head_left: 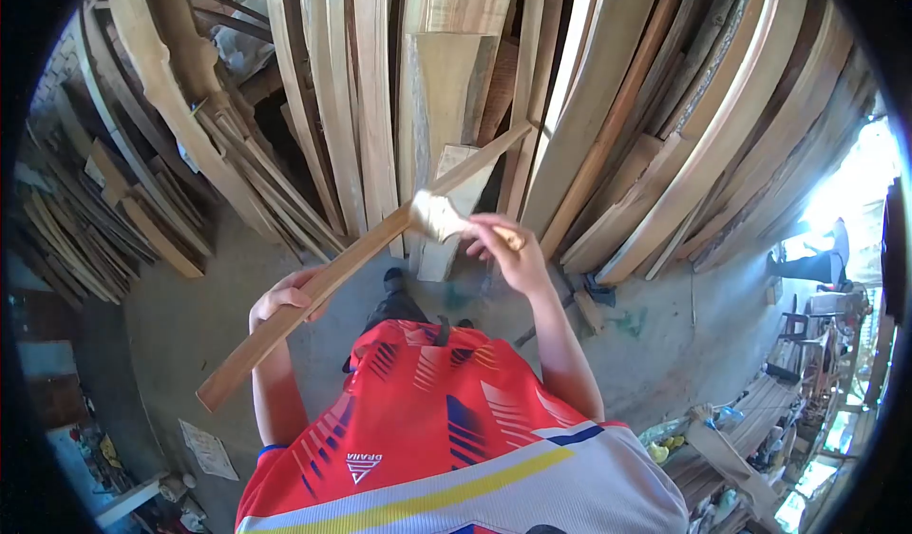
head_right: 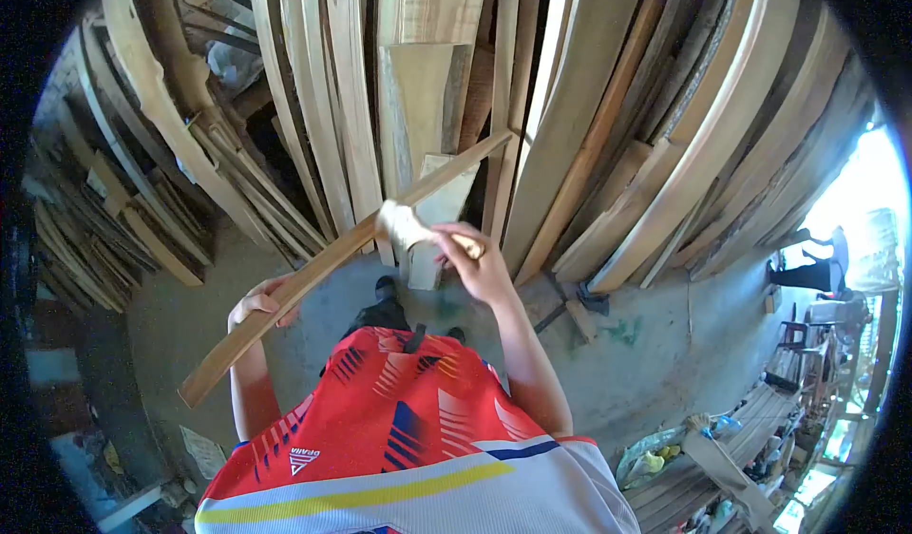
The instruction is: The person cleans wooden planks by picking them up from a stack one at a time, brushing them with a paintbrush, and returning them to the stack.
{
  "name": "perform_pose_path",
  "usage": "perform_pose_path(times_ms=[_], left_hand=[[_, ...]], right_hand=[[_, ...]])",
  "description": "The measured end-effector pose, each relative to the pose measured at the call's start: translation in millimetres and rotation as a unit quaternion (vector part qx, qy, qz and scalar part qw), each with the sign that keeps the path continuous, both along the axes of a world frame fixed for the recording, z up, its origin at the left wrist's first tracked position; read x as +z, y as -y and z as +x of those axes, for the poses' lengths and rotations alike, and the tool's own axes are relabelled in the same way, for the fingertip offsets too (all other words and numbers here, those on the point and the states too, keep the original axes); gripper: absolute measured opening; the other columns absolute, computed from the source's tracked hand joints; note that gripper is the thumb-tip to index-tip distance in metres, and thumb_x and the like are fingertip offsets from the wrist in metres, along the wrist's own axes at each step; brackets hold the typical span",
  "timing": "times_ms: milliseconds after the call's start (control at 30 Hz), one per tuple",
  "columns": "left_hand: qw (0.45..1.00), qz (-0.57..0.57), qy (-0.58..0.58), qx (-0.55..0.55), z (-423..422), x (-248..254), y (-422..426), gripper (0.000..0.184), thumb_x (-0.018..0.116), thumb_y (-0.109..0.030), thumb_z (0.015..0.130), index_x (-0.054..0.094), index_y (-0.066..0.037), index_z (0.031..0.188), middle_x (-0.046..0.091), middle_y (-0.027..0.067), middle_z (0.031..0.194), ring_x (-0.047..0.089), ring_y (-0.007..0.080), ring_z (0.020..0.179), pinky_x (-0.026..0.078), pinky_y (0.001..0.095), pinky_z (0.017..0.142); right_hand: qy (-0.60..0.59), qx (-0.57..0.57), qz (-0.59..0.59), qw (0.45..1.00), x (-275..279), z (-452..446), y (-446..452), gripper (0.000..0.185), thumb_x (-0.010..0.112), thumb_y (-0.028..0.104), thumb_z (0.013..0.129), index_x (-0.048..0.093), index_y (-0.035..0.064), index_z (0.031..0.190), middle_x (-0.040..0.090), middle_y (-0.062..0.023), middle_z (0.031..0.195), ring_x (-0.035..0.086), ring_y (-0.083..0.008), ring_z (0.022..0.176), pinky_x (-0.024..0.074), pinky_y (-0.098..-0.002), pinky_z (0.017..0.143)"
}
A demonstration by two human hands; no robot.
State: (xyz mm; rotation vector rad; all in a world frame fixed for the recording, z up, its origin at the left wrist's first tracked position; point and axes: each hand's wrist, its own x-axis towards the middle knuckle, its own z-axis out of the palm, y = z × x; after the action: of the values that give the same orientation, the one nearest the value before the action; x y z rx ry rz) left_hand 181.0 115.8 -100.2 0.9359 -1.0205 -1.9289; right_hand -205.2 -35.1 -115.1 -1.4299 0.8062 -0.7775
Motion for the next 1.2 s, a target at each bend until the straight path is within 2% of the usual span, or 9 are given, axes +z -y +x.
perform_pose_path(times_ms=[133, 367, 533, 633, 733, 833, 933, 1033, 1200], left_hand=[[0.999, 0.023, -0.017, -0.025, 44, -17, 28, 0.076, 0.059, -0.034, 0.079, 0.044, 0.010, 0.139, 0.055, 0.0052, 0.073, 0.050, 0.0120, 0.059, 0.039, 0.0242, 0.054], [0.990, 0.056, -0.011, -0.125, 100, -25, 93, 0.074, 0.059, -0.038, 0.082, 0.045, 0.009, 0.137, 0.055, 0.0045, 0.075, 0.050, 0.0113, 0.063, 0.039, 0.0244, 0.056], [0.979, -0.079, -0.002, -0.187, 137, -76, 115, 0.075, 0.063, -0.037, 0.081, 0.045, 0.009, 0.138, 0.057, 0.0039, 0.079, 0.052, 0.0109, 0.069, 0.041, 0.0242, 0.061], [0.974, 0.107, 0.054, -0.191, 123, -8, 136, 0.081, 0.067, -0.036, 0.079, 0.042, 0.009, 0.142, 0.059, 0.0042, 0.084, 0.054, 0.0112, 0.072, 0.043, 0.0242, 0.062], [0.969, 0.089, 0.084, -0.216, 121, 35, 154, 0.088, 0.073, -0.035, 0.075, 0.039, 0.012, 0.141, 0.059, 0.0059, 0.079, 0.055, 0.0125, 0.068, 0.043, 0.0254, 0.060], [0.974, 0.068, 0.082, -0.201, 132, 68, 159, 0.095, 0.075, -0.035, 0.070, 0.037, 0.012, 0.143, 0.062, 0.0080, 0.082, 0.057, 0.0129, 0.067, 0.044, 0.0263, 0.057], [0.987, 0.021, 0.094, -0.129, 151, 81, 157, 0.096, 0.076, -0.036, 0.063, 0.044, 0.013, 0.139, 0.065, 0.0118, 0.087, 0.060, 0.0152, 0.064, 0.045, 0.0272, 0.053], [0.995, -0.006, 0.080, 0.058, 168, 79, 134, 0.084, 0.076, -0.033, 0.061, 0.056, 0.016, 0.126, 0.067, 0.0169, 0.095, 0.063, 0.0174, 0.066, 0.047, 0.0264, 0.051], [0.985, -0.088, 0.080, -0.126, 178, 104, 194, 0.092, 0.069, -0.028, 0.046, 0.056, 0.020, 0.122, 0.068, 0.0164, 0.087, 0.061, 0.0169, 0.061, 0.047, 0.0261, 0.050]], right_hand=[[-0.265, -0.176, -0.185, 0.930, -11, 38, 36, 0.023, 0.062, 0.022, 0.098, 0.066, 0.0090, 0.117, 0.073, -0.0130, 0.095, 0.072, -0.0199, 0.077, 0.0542, -0.0326, 0.066], [-0.032, 0.121, -0.008, 0.992, 36, 127, 12, 0.021, 0.060, 0.017, 0.099, 0.068, 0.0017, 0.111, 0.073, -0.0060, 0.089, 0.068, -0.0126, 0.075, 0.0530, -0.0292, 0.067], [-0.060, -0.182, 0.139, 0.972, -82, 90, 74, 0.026, 0.059, 0.025, 0.099, 0.068, 0.0022, 0.107, 0.073, -0.0066, 0.091, 0.070, -0.0143, 0.075, 0.0531, -0.0292, 0.066], [-0.262, -0.227, -0.068, 0.936, -60, 90, 80, 0.023, 0.060, 0.022, 0.098, 0.068, 0.0014, 0.105, 0.073, -0.0057, 0.091, 0.069, -0.0142, 0.072, 0.0502, -0.0266, 0.061], [-0.163, -0.196, -0.213, 0.943, -34, 112, 70, 0.020, 0.061, 0.019, 0.098, 0.069, 0.0015, 0.105, 0.073, -0.0061, 0.092, 0.069, -0.0131, 0.073, 0.0498, -0.0259, 0.062], [-0.136, -0.213, -0.121, 0.960, 29, 113, 62, 0.018, 0.060, 0.014, 0.098, 0.069, -0.0010, 0.104, 0.072, -0.0090, 0.096, 0.069, -0.0166, 0.079, 0.0517, -0.0299, 0.069], [0.142, -0.295, -0.214, 0.921, 62, 102, 75, 0.027, 0.049, 0.017, 0.102, 0.061, -0.0042, 0.091, 0.069, -0.0150, 0.091, 0.069, -0.0288, 0.082, 0.0539, -0.0397, 0.082], [0.223, -0.315, -0.084, 0.919, 90, 78, 94, 0.031, 0.041, 0.024, 0.106, 0.054, -0.0002, 0.091, 0.067, -0.0175, 0.090, 0.070, -0.0314, 0.089, 0.0546, -0.0428, 0.085], [0.159, -0.208, 0.165, 0.951, 74, 73, 119, 0.033, 0.051, 0.037, 0.105, 0.057, 0.0059, 0.096, 0.034, 0.0068, 0.067, 0.035, -0.0043, 0.052, 0.0401, -0.0256, 0.054]])
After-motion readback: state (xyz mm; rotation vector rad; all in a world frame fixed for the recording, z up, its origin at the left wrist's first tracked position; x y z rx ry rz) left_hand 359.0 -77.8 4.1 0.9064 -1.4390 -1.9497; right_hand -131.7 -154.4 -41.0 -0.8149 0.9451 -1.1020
